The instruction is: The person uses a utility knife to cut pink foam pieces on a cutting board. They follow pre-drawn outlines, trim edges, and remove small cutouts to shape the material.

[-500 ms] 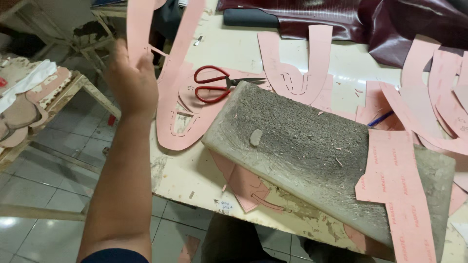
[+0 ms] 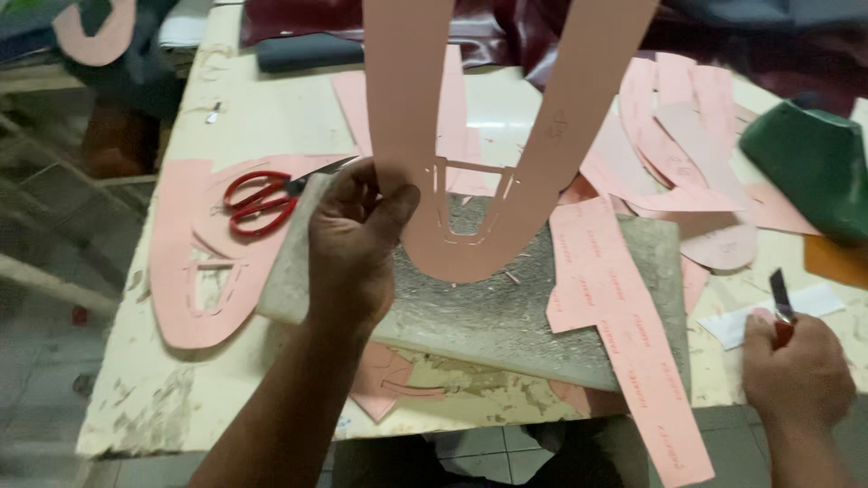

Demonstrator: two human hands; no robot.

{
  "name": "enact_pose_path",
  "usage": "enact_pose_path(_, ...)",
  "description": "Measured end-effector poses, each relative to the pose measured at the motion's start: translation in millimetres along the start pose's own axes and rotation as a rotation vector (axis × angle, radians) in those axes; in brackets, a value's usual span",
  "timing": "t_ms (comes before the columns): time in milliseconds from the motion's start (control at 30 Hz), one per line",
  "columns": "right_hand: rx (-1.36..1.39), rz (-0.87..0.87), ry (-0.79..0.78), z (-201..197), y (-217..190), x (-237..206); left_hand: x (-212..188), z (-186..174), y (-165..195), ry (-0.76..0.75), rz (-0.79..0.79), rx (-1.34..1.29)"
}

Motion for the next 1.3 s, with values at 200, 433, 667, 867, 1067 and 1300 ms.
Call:
enact_pose_path(200, 0.112, -0.022, 0.014, 2, 5, 14, 10, 74, -32, -0.104, -0.054, -0.045)
enact_pose_path(433, 0.092, -0.048, 0.015, -7, 4, 8, 7, 102, -44, -0.123, -0.118, -0.071)
enact_pose_path(667, 0.102, -0.009, -0.013, -10, 2, 1, 6, 109, -52, -0.102, -0.156, -0.041)
enact_pose_path(867, 0.137, -0.009, -0.014, -3, -2, -4, 1, 99, -63, -0.151, -0.166, -0.033)
enact_pose_path(1067, 0.279, -0.056, 0.02, 8, 6, -10, -32, 107, -71, -0.441, 0.226, 0.447)
enact_pose_path(1300, 0.53, -0.189, -0.045, -29, -14, -24, -61, 88, -84, -0.706, 0.406, 0.928)
Point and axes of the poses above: each hand's wrist, its own x-axis towards the middle knuckle, its own z-axis out of the palm, y = z × x, the point moved 4 cm from there along x, towards the middle knuckle, and after that the axes turned 10 degrees about x, right-handed, at the moved point
